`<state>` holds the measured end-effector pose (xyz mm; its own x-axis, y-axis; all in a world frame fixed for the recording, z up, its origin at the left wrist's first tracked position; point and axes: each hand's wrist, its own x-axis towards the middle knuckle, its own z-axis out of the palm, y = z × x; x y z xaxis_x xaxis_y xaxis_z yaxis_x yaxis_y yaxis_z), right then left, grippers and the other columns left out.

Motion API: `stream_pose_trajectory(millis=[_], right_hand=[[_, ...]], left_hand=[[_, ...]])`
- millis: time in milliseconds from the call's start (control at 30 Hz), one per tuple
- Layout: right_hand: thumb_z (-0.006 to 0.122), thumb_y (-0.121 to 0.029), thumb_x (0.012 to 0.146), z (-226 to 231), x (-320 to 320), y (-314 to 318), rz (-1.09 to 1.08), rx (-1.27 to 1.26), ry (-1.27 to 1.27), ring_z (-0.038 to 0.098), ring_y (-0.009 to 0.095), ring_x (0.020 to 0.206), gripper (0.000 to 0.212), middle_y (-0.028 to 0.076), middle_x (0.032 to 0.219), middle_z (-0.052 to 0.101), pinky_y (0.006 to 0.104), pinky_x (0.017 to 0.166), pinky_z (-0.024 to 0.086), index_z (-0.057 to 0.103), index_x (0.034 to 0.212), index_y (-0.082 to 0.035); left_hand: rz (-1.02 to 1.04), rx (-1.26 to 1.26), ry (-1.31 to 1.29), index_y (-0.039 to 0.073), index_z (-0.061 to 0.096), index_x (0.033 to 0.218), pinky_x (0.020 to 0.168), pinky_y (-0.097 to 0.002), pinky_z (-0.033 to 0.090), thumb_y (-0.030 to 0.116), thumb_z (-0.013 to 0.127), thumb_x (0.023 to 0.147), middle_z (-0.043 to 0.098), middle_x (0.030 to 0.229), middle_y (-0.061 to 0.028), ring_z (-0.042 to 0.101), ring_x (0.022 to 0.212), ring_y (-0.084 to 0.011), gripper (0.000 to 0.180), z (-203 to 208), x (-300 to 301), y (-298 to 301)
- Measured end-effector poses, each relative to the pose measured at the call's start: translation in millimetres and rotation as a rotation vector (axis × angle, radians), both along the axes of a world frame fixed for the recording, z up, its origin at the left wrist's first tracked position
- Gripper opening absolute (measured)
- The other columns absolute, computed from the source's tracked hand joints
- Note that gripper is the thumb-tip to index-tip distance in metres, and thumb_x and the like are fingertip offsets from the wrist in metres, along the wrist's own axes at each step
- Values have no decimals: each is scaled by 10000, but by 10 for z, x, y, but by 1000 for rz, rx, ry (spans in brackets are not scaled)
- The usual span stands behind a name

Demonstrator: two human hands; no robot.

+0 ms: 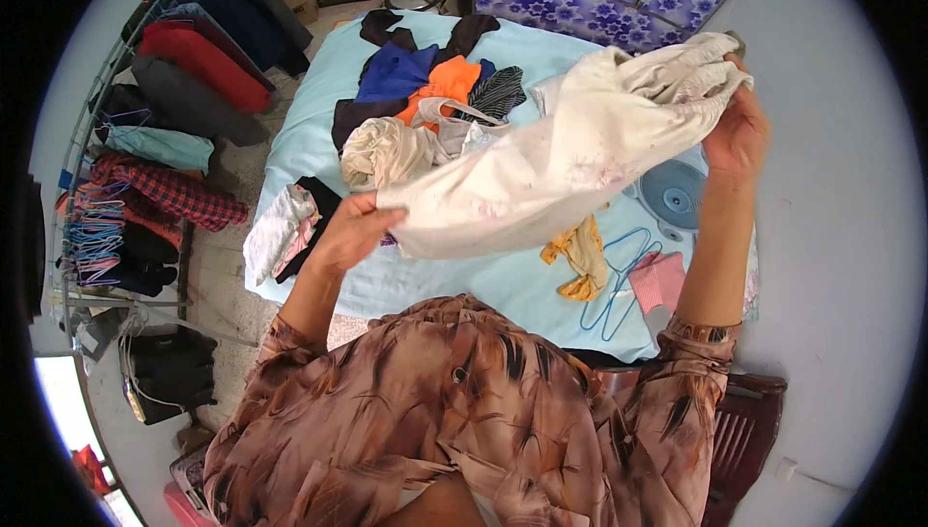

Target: Fold various items of clothing on a bed, including pants and shirts.

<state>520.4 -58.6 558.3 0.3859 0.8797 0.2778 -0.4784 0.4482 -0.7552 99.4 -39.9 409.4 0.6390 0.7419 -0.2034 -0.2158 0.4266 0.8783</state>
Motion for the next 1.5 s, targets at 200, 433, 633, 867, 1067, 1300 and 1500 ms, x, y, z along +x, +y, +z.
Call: stream_pose_trajectory(millis=[200,433,633,867,1067,1300,1500], right_hand=[[507,-51,751,-53,-41,-251,205,-110,-408,537,221,948,289,112,1031,558,353,820,429,528,1027,33],[465,-213,797,140,-72,-586,119,65,-232,558,241,862,251,138,954,571,378,770,453,548,938,-23],[434,-234,860,-1894,-479,152,127,-598,-240,536,246,987,373,113,1137,529,361,851,434,469,1157,-10],[466,-100,780,-2211,-1112,-256,467,-720,338,508,263,1009,501,168,1139,493,381,884,399,335,1254,-7],[561,25,696,-1365,-1138,-274,367,-455,-11,563,175,867,366,97,959,588,291,793,444,555,1061,5],[550,15,721,-685,-650,-144,198,-452,-523,538,130,873,331,65,959,582,237,787,416,558,1052,6],[586,-25,732,-251,-616,-167,-65,-296,-815,532,91,785,286,49,911,598,206,735,417,581,1018,-2]], left_hand=[[506,569,213,-47,616,900,855,-256,362,111,581,790,585,961,-72,521,945,-160,196,-162,-143,184],[306,-76,-387,-66,486,1086,899,-356,381,132,457,865,550,1070,-120,514,1017,-224,298,5,-39,117],[304,-287,-548,-41,431,1144,910,-339,379,131,465,849,512,1130,-130,485,1063,-226,343,-123,256,324],[370,-161,-16,-55,405,1154,827,-326,438,37,446,817,512,1097,-134,538,967,-218,351,-666,-113,217],[496,206,181,1,483,1035,745,-252,443,78,477,828,556,966,-80,550,865,-154,221,-57,43,363],[571,549,166,-20,469,997,650,-228,437,107,558,794,586,827,-87,547,699,-105,255,615,340,788],[626,692,171,-16,374,1135,646,-221,442,87,592,774,602,813,-130,567,711,-123,434,1015,514,981]])
